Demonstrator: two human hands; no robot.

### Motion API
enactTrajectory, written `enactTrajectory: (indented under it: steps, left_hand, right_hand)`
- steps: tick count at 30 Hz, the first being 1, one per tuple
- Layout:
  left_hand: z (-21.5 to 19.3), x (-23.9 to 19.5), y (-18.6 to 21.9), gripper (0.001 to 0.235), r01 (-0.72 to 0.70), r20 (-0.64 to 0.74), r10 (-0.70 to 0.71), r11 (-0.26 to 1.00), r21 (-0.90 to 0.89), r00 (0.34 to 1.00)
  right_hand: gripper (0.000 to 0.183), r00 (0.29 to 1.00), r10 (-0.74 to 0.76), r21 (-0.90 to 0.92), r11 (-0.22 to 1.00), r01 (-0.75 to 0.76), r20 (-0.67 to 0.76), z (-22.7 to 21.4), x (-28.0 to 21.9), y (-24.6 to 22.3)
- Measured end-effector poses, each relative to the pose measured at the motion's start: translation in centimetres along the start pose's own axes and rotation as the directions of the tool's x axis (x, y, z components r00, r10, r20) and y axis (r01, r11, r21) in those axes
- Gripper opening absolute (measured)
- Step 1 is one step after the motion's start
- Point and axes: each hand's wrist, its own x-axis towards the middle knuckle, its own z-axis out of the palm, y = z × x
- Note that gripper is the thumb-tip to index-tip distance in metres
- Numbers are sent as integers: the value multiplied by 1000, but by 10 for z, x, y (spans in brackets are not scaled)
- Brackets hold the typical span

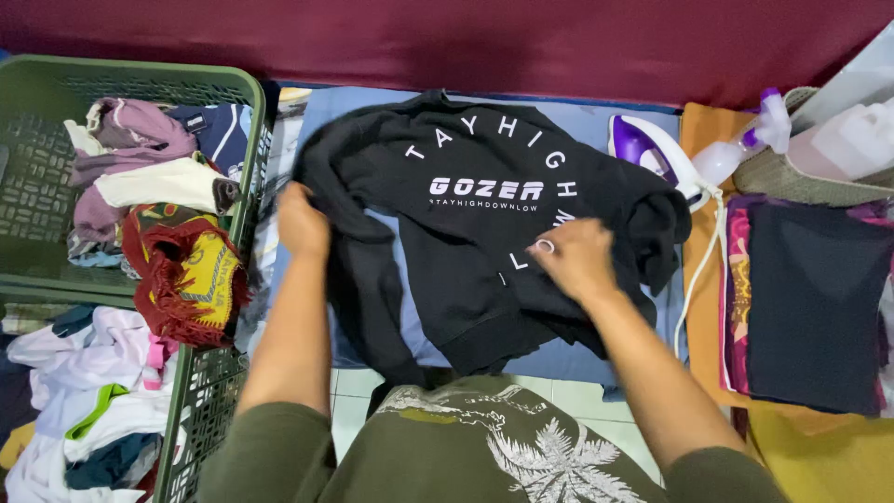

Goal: Ironing a black sweatshirt on a flat surface using an electric iron.

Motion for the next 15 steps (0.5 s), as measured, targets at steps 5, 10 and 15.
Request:
enactTrajectory:
  steps: [5,10,15]
  left_hand:
    - [-34,42,13,20,-35,6,34,991,130,999]
    - [-57,-10,107,40,-239,76,227,913,330,971]
    - [-36,-73,120,107,-142,880,-185,952,271,438]
  right_hand:
    - [53,828,61,425,835,-348,558,114,-27,-43]
    - [53,770,-533,881,466,-80,351,71,-11,-124]
    - [20,950,52,585,777,-233,309,26,-18,-79]
